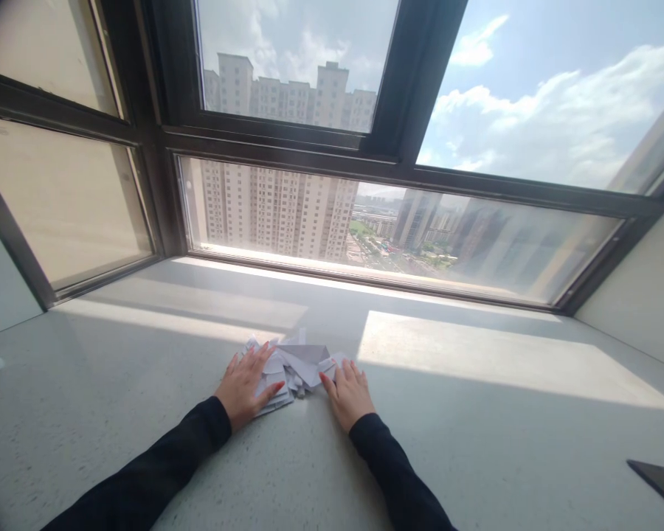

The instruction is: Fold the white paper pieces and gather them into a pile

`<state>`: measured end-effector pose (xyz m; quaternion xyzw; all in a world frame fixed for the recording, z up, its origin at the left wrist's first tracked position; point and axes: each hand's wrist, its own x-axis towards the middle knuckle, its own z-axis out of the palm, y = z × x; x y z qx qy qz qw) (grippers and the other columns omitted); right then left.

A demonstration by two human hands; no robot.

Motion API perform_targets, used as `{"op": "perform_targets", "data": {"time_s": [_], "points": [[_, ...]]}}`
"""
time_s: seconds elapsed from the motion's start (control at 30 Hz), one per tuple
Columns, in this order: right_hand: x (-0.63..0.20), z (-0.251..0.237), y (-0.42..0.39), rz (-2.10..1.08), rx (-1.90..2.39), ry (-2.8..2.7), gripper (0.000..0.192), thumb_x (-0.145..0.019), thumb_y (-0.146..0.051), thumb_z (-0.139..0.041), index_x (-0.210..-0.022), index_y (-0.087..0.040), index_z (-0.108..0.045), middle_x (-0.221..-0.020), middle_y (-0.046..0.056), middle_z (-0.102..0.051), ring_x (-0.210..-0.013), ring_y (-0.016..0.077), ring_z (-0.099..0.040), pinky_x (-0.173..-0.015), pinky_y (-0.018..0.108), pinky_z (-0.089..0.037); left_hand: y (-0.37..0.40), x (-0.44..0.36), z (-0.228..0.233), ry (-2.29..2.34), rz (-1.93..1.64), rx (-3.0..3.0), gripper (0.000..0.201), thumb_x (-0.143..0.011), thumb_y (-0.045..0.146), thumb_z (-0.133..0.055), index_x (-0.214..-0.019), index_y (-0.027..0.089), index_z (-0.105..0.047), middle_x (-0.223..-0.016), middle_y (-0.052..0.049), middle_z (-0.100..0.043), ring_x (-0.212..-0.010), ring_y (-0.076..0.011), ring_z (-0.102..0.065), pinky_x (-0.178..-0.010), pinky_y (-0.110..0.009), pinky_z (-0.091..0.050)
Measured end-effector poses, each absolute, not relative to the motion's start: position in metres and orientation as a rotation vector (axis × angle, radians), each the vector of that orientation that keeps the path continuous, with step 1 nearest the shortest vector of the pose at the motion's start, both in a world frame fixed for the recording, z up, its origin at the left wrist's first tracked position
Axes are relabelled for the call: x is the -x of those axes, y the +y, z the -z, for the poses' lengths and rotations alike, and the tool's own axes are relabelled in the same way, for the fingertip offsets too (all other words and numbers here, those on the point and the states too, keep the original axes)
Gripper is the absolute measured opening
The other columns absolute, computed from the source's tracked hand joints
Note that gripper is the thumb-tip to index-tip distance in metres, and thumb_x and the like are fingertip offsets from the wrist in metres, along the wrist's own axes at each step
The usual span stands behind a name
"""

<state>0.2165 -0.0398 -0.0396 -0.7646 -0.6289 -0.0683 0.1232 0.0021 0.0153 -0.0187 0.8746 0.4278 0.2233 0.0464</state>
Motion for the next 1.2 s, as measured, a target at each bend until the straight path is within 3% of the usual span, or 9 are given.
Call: {"op": "perform_targets", "data": {"time_s": [0.17, 0.27, 0.4, 0.53, 0.7, 0.87, 0.97, 1.1, 1.2], "points": [[-0.166, 0.015, -0.053, 0.258, 1.906, -1.745, 0.038, -0.079, -0.045, -0.029, -0.094, -0.018, -0.051, -0.095, 0.010, -0.055, -0.097, 0.0225, -0.045, -0.084, 0.042, -0.031, 0.016, -0.002, 0.017, 1.242, -0.717, -2.616, 0.057, -0.075, 0.048, -0.032, -0.123, 0.018, -0.026, -0.128, -0.010, -0.032, -0.116, -0.0264, -0.027, -0.091, -0.050, -0.020], [-0.158, 0.007, -0.056, 0.291, 1.714, -1.760, 0.045, -0.076, -0.046, -0.034, -0.109, -0.016, -0.042, -0.112, 0.013, -0.045, -0.106, 0.0226, -0.038, -0.086, 0.039, -0.032, 0.018, -0.003, 0.019, 0.983, -0.779, -2.630, 0.060, -0.075, 0.042, -0.036, -0.124, 0.012, -0.020, -0.128, -0.013, -0.029, -0.117, -0.0214, -0.026, -0.094, -0.041, -0.024], [-0.158, 0.013, -0.057, 0.147, 1.681, -2.116, 0.048, -0.077, -0.045, -0.033, -0.121, -0.027, -0.030, -0.122, 0.005, -0.040, -0.114, 0.0206, -0.030, -0.093, 0.042, -0.020, 0.019, -0.005, 0.023, 0.758, -0.785, -2.675, 0.068, -0.071, 0.039, -0.043, -0.126, 0.010, -0.014, -0.129, -0.014, -0.027, -0.117, -0.0199, -0.025, -0.095, -0.037, -0.024], [-0.174, 0.018, -0.053, 0.119, 1.955, -2.009, 0.040, -0.079, -0.045, -0.029, -0.114, -0.030, -0.041, -0.114, 0.003, -0.049, -0.108, 0.0218, -0.038, -0.092, 0.048, -0.018, 0.022, 0.000, 0.021, 1.174, -0.759, -2.666, 0.067, -0.068, 0.050, -0.042, -0.123, 0.015, -0.025, -0.127, -0.012, -0.031, -0.116, -0.0275, -0.025, -0.093, -0.051, -0.017], [-0.191, 0.018, -0.048, 0.180, 2.028, -1.741, 0.047, -0.079, -0.044, -0.027, -0.116, -0.018, -0.041, -0.116, 0.010, -0.045, -0.108, 0.0221, -0.037, -0.088, 0.040, -0.029, 0.026, 0.007, 0.015, 1.563, -0.825, -2.592, 0.051, -0.076, 0.045, -0.032, -0.118, 0.016, -0.034, -0.126, -0.010, -0.035, -0.116, -0.0252, -0.027, -0.094, -0.048, -0.016], [-0.173, 0.014, -0.053, 0.027, 1.865, -2.032, 0.043, -0.079, -0.046, -0.028, -0.115, -0.027, -0.040, -0.114, 0.005, -0.049, -0.107, 0.0216, -0.040, -0.090, 0.046, -0.022, 0.020, 0.002, 0.015, 1.355, -0.660, -2.667, 0.051, -0.074, 0.044, -0.036, -0.116, 0.016, -0.037, -0.124, -0.010, -0.037, -0.112, -0.0243, -0.034, -0.092, -0.045, -0.023], [-0.159, 0.005, -0.059, 0.025, 1.719, -2.091, 0.037, -0.080, -0.044, -0.028, -0.109, -0.029, -0.046, -0.105, 0.003, -0.055, -0.098, 0.0177, -0.046, -0.091, 0.042, -0.021, 0.022, 0.002, 0.016, 1.369, -0.659, -2.683, 0.049, -0.072, 0.034, -0.041, -0.116, 0.015, -0.036, -0.126, -0.011, -0.035, -0.114, -0.0252, -0.031, -0.092, -0.045, -0.023], [-0.153, 0.000, -0.061, 0.100, 1.610, -2.125, 0.037, -0.078, -0.044, -0.035, -0.109, -0.027, -0.046, -0.109, 0.004, -0.052, -0.104, 0.0187, -0.040, -0.092, 0.038, -0.020, 0.027, 0.005, 0.017, 1.468, -0.764, -2.624, 0.045, -0.075, 0.024, -0.035, -0.119, 0.017, -0.033, -0.127, -0.009, -0.034, -0.115, -0.0240, -0.028, -0.092, -0.047, -0.021], [-0.160, -0.001, -0.060, 0.151, 1.679, -2.014, 0.029, -0.080, -0.040, -0.033, -0.091, -0.027, -0.057, -0.092, 0.001, -0.060, -0.093, 0.0173, -0.047, -0.088, 0.037, -0.022, 0.026, 0.004, 0.016, 1.393, -0.825, -2.633, 0.043, -0.076, 0.023, -0.032, -0.119, 0.019, -0.032, -0.126, -0.007, -0.034, -0.116, -0.0228, -0.027, -0.092, -0.046, -0.021]]}}
